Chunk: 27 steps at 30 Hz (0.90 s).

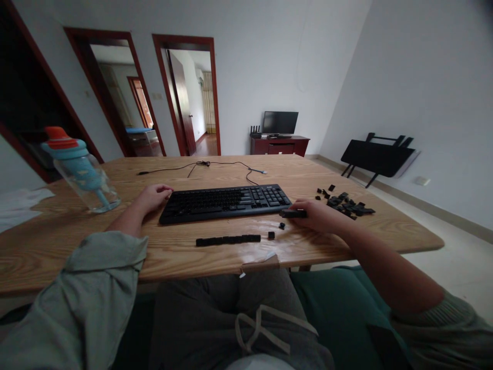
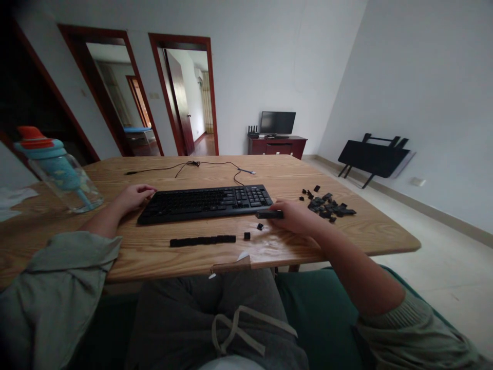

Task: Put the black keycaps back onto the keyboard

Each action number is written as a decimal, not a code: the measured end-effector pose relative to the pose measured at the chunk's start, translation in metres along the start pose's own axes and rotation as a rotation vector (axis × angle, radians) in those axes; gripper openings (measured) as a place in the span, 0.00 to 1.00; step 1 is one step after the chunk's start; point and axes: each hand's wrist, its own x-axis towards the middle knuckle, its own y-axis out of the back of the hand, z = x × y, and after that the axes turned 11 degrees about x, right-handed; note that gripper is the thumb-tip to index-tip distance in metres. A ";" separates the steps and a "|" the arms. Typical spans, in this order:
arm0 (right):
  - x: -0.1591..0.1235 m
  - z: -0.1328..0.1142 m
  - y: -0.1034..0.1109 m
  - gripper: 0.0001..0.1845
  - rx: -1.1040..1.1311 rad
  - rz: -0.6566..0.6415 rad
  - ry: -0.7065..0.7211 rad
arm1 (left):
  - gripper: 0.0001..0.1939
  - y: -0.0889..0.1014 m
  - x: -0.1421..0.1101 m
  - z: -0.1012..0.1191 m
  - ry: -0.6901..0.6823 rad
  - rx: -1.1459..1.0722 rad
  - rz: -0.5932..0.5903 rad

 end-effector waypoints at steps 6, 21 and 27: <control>0.002 0.000 -0.007 0.11 0.068 0.082 -0.065 | 0.17 0.002 -0.006 0.006 0.064 0.014 -0.025; -0.006 0.010 -0.003 0.13 0.353 0.391 0.084 | 0.14 0.003 -0.006 0.005 0.061 -0.025 -0.010; -0.006 0.010 -0.006 0.14 0.257 0.111 0.049 | 0.14 0.001 -0.002 0.002 0.030 -0.033 0.005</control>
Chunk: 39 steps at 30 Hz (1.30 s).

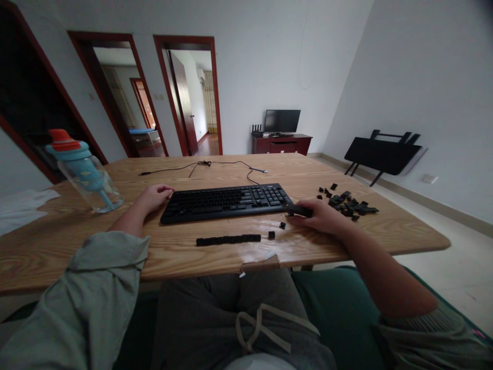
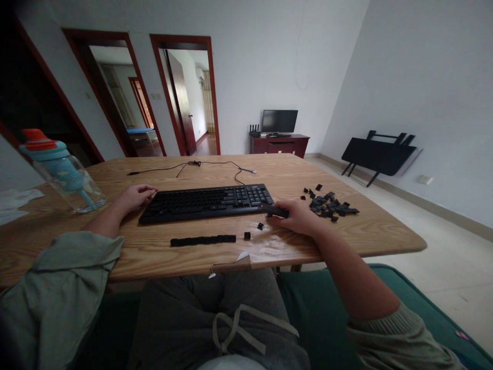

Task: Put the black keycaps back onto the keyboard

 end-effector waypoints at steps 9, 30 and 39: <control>-0.002 -0.004 0.000 0.16 0.081 -0.107 -0.030 | 0.15 -0.002 0.005 -0.008 0.027 0.028 -0.015; -0.001 -0.005 -0.006 0.15 0.076 0.049 0.029 | 0.12 0.003 -0.003 0.005 -0.024 0.026 0.003; -0.002 -0.009 -0.003 0.14 0.076 -0.078 -0.009 | 0.14 0.000 0.003 -0.003 -0.015 0.034 0.002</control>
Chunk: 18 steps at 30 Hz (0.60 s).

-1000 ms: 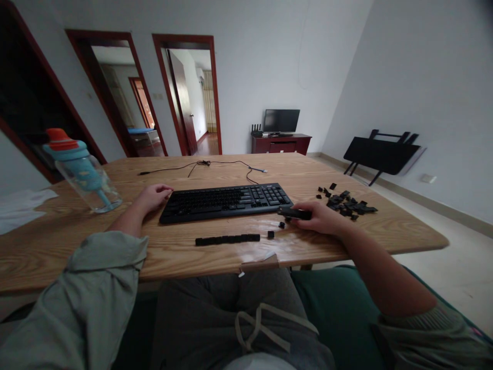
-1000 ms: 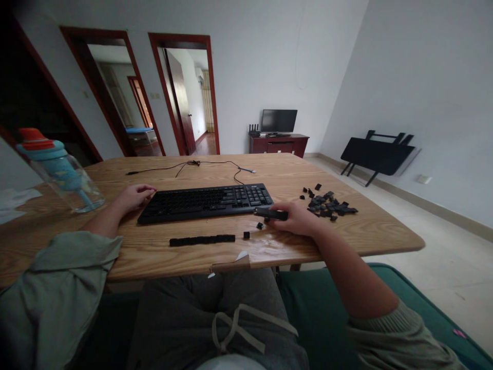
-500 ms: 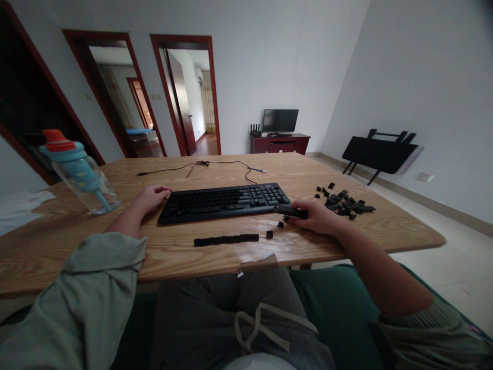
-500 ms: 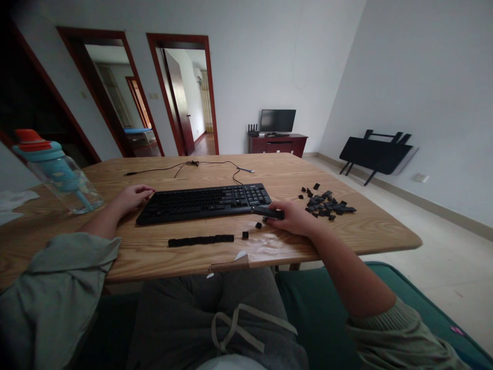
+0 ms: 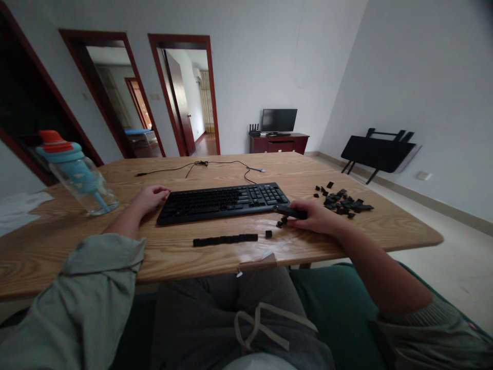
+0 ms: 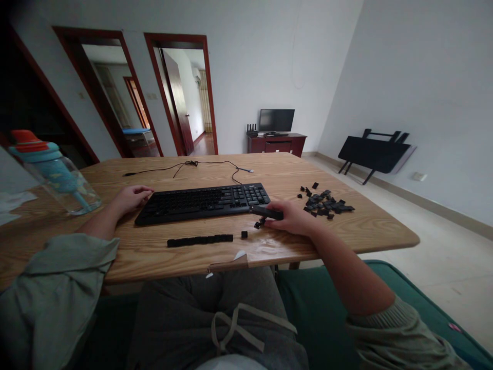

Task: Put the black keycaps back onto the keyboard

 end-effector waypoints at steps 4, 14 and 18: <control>-0.001 -0.003 -0.001 0.14 -0.002 -0.047 -0.025 | 0.15 0.000 0.001 -0.003 -0.002 0.007 -0.008; -0.016 0.003 0.050 0.18 0.114 0.393 0.002 | 0.16 0.000 0.004 -0.004 0.042 -0.003 -0.042; -0.034 0.008 0.088 0.18 -0.140 0.191 -0.182 | 0.17 -0.001 0.005 -0.006 0.020 -0.003 -0.036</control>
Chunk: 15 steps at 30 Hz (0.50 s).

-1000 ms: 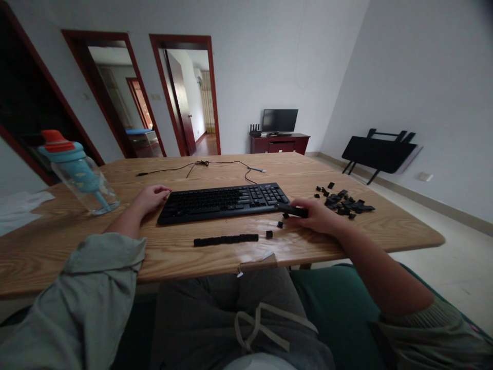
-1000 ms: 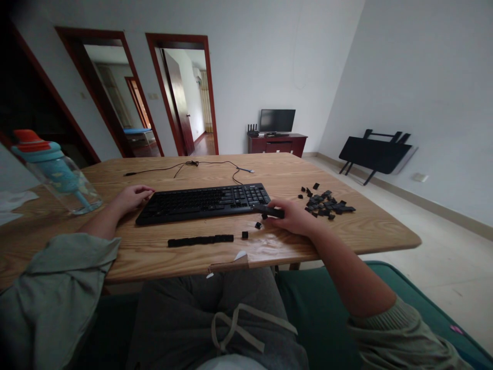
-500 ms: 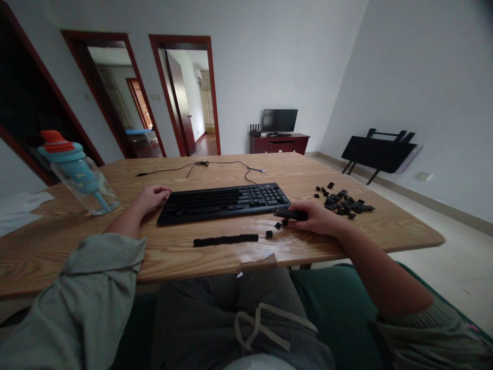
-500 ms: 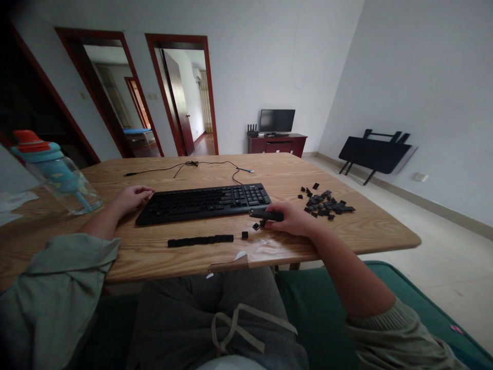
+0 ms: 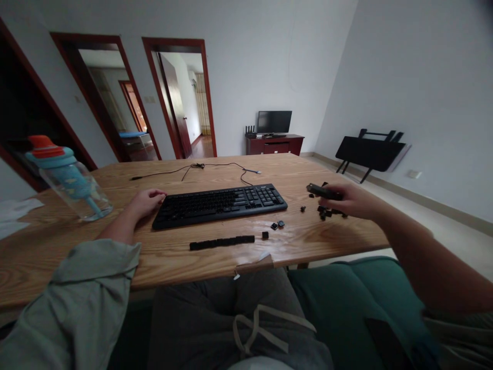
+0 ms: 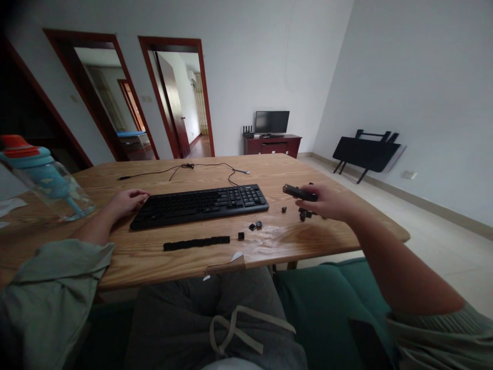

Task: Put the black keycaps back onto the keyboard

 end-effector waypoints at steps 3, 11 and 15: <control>-0.003 0.007 0.001 0.13 -0.153 -0.067 -0.011 | 0.17 0.000 -0.002 0.003 0.002 -0.028 0.001; 0.036 0.001 -0.045 0.07 -0.247 -0.192 0.122 | 0.17 0.004 -0.008 0.005 0.003 -0.054 0.009; 0.044 -0.014 -0.045 0.11 -0.149 -0.266 0.010 | 0.15 0.004 -0.008 0.006 -0.007 -0.022 0.032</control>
